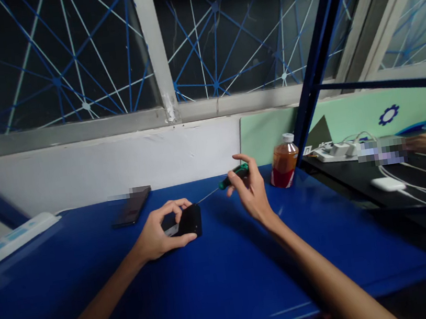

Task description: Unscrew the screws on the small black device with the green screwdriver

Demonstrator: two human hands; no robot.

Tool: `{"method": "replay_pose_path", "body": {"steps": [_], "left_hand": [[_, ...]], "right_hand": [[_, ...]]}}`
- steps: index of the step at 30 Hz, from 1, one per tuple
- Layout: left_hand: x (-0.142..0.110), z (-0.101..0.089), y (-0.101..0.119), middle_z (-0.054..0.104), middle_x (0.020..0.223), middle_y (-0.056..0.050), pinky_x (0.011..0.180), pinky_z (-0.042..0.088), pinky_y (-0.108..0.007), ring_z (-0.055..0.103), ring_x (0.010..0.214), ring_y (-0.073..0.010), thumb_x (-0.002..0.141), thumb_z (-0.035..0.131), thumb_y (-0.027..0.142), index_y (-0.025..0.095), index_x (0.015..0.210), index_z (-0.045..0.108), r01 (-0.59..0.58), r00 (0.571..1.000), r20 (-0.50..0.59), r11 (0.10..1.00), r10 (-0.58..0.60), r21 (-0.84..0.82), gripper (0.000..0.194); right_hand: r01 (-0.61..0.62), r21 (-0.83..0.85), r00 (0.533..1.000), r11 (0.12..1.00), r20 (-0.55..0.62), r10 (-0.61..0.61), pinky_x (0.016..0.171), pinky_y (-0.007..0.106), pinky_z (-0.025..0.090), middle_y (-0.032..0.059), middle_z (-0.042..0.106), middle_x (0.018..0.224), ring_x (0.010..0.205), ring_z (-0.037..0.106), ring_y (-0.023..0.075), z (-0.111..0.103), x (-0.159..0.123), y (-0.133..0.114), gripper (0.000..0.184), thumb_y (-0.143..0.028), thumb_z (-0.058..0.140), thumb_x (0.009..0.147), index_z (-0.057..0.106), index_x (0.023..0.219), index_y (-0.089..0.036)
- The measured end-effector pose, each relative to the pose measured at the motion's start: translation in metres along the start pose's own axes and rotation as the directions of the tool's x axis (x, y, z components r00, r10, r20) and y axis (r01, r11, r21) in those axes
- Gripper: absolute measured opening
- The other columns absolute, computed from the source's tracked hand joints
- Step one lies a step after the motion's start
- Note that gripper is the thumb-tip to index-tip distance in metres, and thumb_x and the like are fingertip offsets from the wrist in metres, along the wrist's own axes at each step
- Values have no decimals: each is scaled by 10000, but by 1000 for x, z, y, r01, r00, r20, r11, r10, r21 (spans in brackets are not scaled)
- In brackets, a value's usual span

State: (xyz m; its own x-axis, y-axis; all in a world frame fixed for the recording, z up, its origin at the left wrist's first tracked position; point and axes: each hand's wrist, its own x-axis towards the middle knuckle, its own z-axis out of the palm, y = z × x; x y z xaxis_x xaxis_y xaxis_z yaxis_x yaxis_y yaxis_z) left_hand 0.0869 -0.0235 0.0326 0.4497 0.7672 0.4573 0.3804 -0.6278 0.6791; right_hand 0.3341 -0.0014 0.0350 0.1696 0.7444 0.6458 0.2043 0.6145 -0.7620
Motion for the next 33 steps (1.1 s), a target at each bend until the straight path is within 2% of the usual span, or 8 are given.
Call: {"method": "replay_pose_path", "body": {"steps": [3, 8, 13, 17, 21, 26, 30, 33], "left_hand": [[0, -1, 0, 645, 1092, -85, 893, 423, -423, 588, 982, -238, 635, 775, 273, 208, 695, 402, -1, 1000, -7, 1000, 1, -6, 383], [0, 0, -1, 646, 1090, -86, 888, 429, -423, 592, 989, -244, 626, 776, 278, 208, 691, 408, -3, 1000, 4, 1000, 3, -12, 380], [1, 0, -1, 648, 1080, -91, 888, 437, -447, 591, 982, -247, 632, 762, 293, 208, 687, 413, -7, 1000, -4, 1000, 7, -4, 363], [1, -1, 0, 653, 1065, -91, 879, 443, -453, 592, 986, -254, 641, 757, 296, 207, 669, 414, -18, 1000, -9, 1000, 18, 5, 356], [0, 0, 1, 653, 1073, -95, 882, 450, -449, 595, 993, -252, 639, 765, 293, 207, 664, 411, -20, 1000, 5, 1000, 20, 7, 365], [0, 1, 0, 652, 1080, -103, 886, 449, -443, 596, 992, -249, 642, 764, 299, 202, 654, 410, -21, 1000, 7, 1000, 21, 12, 368], [0, 1, -2, 658, 1077, -104, 878, 454, -441, 599, 999, -256, 631, 777, 312, 201, 649, 409, -8, 1000, 21, 1000, 7, 15, 384], [0, 1, -2, 659, 1080, -100, 879, 452, -439, 600, 999, -256, 631, 778, 310, 201, 650, 411, -14, 1000, 28, 1000, 13, 23, 383]], "right_hand": [[-6, 57, 1000, 998, 19, 5, 539, 314, 523, -1, 628, 784, 507, 634, 141, 0, 0, 0, 399, -350, 598, 872, 458, 1223, -222], [12, -65, 999, 998, -38, -14, 493, 283, 489, -48, 573, 608, 462, 596, 132, 1, 0, -2, 368, -347, 681, 832, 533, 1143, -217], [-20, 57, 998, 998, 54, 17, 485, 291, 508, -35, 625, 626, 478, 625, 149, 1, 2, -2, 397, -367, 637, 860, 473, 1189, -216], [-44, 11, 998, 999, 47, 44, 390, 256, 448, -70, 559, 524, 375, 551, 122, -1, 3, -6, 389, -358, 723, 792, 524, 1094, -216], [-42, -36, 998, 998, 46, 43, 404, 253, 461, -52, 588, 563, 405, 555, 117, -2, 4, -8, 385, -373, 733, 777, 527, 1062, -218], [-99, 130, 986, 987, 144, 80, 443, 268, 510, -9, 665, 718, 476, 629, 137, -2, 6, -6, 437, -339, 733, 775, 444, 1082, -227], [-94, 79, 991, 992, 99, 86, 368, 243, 452, -68, 580, 547, 379, 565, 119, -2, 7, -7, 423, -309, 781, 727, 489, 1020, -219], [-86, 55, 994, 995, 67, 82, 336, 237, 425, -65, 579, 547, 353, 531, 106, -2, 6, -9, 413, -326, 796, 705, 512, 984, -216]]}}
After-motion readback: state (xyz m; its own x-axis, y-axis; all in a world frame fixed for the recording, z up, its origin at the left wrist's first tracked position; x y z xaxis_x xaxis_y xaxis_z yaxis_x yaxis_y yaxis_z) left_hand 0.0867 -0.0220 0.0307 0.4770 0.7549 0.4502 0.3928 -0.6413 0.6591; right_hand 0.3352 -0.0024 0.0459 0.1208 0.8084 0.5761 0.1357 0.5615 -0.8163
